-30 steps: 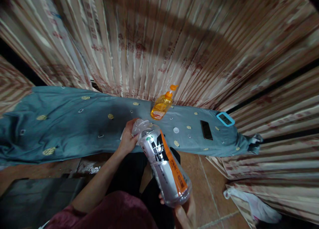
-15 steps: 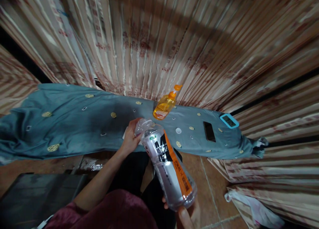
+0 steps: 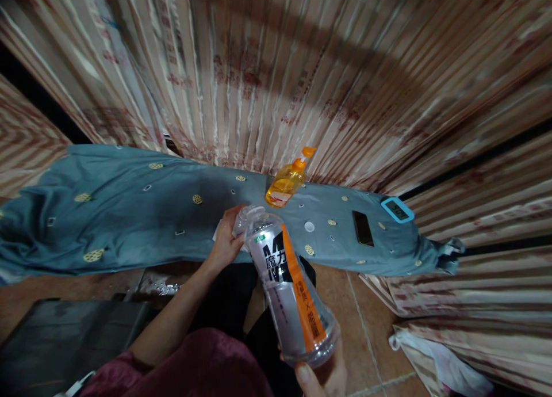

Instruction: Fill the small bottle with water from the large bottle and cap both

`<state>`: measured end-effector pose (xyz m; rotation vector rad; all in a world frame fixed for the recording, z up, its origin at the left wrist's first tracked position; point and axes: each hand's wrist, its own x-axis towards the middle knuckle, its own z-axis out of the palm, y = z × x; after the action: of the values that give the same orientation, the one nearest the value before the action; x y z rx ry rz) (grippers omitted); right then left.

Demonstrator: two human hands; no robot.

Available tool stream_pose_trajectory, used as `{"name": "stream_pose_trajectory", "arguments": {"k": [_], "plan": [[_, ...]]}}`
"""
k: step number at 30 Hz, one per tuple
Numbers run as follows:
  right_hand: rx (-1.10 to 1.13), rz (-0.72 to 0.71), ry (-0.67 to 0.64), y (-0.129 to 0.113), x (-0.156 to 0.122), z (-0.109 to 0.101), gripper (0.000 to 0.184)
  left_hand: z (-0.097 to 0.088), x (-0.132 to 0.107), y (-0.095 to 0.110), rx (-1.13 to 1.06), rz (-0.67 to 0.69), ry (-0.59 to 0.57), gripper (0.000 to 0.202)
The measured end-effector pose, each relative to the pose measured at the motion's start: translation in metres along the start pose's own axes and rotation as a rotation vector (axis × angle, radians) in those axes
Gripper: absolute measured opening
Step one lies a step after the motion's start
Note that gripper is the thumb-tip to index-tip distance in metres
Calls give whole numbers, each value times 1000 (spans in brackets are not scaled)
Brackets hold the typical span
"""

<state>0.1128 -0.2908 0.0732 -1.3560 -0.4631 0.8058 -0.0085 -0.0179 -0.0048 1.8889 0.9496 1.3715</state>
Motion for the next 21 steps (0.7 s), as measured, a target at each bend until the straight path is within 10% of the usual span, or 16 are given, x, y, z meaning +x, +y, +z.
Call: {"name": "stream_pose_trajectory", "arguments": {"k": [21], "plan": [[-1,0,11,13,12,-9,65,-2,1,-2,20,39,6,47]]}}
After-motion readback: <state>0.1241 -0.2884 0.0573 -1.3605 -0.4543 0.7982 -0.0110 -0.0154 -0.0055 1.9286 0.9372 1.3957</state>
